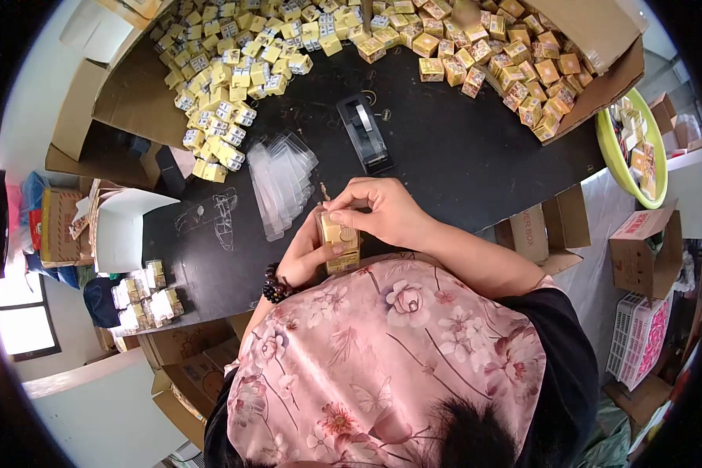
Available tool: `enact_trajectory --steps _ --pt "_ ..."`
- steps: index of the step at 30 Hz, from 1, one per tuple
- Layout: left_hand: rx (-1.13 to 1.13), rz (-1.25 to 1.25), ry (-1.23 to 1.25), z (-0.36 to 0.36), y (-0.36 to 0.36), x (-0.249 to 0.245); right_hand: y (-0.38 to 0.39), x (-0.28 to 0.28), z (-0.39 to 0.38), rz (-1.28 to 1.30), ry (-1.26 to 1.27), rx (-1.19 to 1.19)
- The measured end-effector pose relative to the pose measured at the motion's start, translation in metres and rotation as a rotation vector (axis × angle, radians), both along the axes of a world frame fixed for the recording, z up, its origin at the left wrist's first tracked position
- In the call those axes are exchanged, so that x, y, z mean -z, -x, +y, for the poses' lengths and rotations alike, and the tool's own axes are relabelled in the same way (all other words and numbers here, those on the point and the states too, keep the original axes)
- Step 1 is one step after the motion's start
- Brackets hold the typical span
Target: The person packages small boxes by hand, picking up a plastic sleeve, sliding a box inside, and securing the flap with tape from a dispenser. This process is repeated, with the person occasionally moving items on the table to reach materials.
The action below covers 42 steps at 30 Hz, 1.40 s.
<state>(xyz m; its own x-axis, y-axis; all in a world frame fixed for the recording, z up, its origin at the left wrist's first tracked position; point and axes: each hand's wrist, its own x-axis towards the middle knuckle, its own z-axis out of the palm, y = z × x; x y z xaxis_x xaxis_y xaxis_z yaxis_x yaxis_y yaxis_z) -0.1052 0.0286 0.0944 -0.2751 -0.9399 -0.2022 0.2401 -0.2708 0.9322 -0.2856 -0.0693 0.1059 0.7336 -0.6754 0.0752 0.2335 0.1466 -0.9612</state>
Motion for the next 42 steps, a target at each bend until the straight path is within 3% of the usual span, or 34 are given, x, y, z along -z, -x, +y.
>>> enact_trajectory --steps 4,6,8,10,11,13,14,16,17,18,20,22,24,27,30,33,35,37,39,42 --pt "0.057 -0.027 -0.004 -0.002 -0.004 0.003 0.009 0.005 -0.009 0.026 -0.004 -0.073" --pt "0.065 0.075 -0.055 -0.002 -0.003 0.003 0.013 0.005 -0.013 0.075 0.288 -0.125" --pt "0.076 0.18 -0.105 -0.003 0.0 0.003 0.015 0.002 -0.01 0.096 0.358 -0.114" --pt "-0.052 0.445 -0.177 -0.006 0.006 0.002 0.018 0.0 -0.007 0.126 0.53 -0.107" --pt "-0.175 0.384 -0.222 -0.008 0.013 0.004 0.02 0.003 -0.008 0.13 0.529 -0.103" --pt "-0.166 0.303 -0.212 -0.021 0.012 0.01 0.022 0.014 -0.009 0.116 0.77 0.027" --pt "-0.162 0.22 -0.197 -0.032 0.011 0.015 0.021 0.019 -0.01 0.079 0.649 0.184" --pt "-0.137 0.126 -0.107 -0.057 0.006 0.028 0.018 0.037 -0.024 0.345 0.273 0.557" --pt "-0.141 0.043 -0.073 -0.071 0.004 0.036 0.017 0.062 -0.042 0.429 0.301 0.654" --pt "-0.121 0.079 -0.098 -0.083 0.003 0.048 0.017 0.063 -0.054 0.431 0.302 0.66" --pt "-0.065 0.065 -0.117 -0.098 0.002 0.062 0.015 0.063 -0.074 0.511 -0.194 0.327" --pt "-0.023 0.099 -0.188 -0.102 0.001 0.064 0.017 0.069 -0.08 0.433 -0.325 0.302" --pt "-0.012 0.105 -0.214 -0.101 0.001 0.059 0.018 0.071 -0.078 0.21 -0.61 0.347" --pt "-0.012 0.116 -0.235 -0.1 0.002 0.061 0.023 0.06 -0.064 0.226 -0.501 0.372" --pt "-0.013 0.132 -0.235 -0.099 0.002 0.062 0.022 0.095 -0.049 0.296 -0.45 0.377" --pt "-0.041 0.2 -0.237 -0.097 0.004 0.06 0.022 0.134 -0.051 0.337 -0.237 0.429" --pt "-0.064 0.241 -0.232 -0.092 0.005 0.057 0.025 0.102 -0.037 0.262 -0.316 0.393" --pt "-0.23 -0.096 0.033 -0.082 0.008 0.05 0.027 0.07 -0.03 0.191 -0.393 0.355" --pt "-0.259 -0.174 0.108 -0.07 0.011 0.044 0.025 0.051 -0.016 0.094 -0.379 0.226" --pt "-0.286 -0.482 0.364 -0.066 0.012 0.035 0.018 0.036 -0.017 0.263 -0.396 0.178"
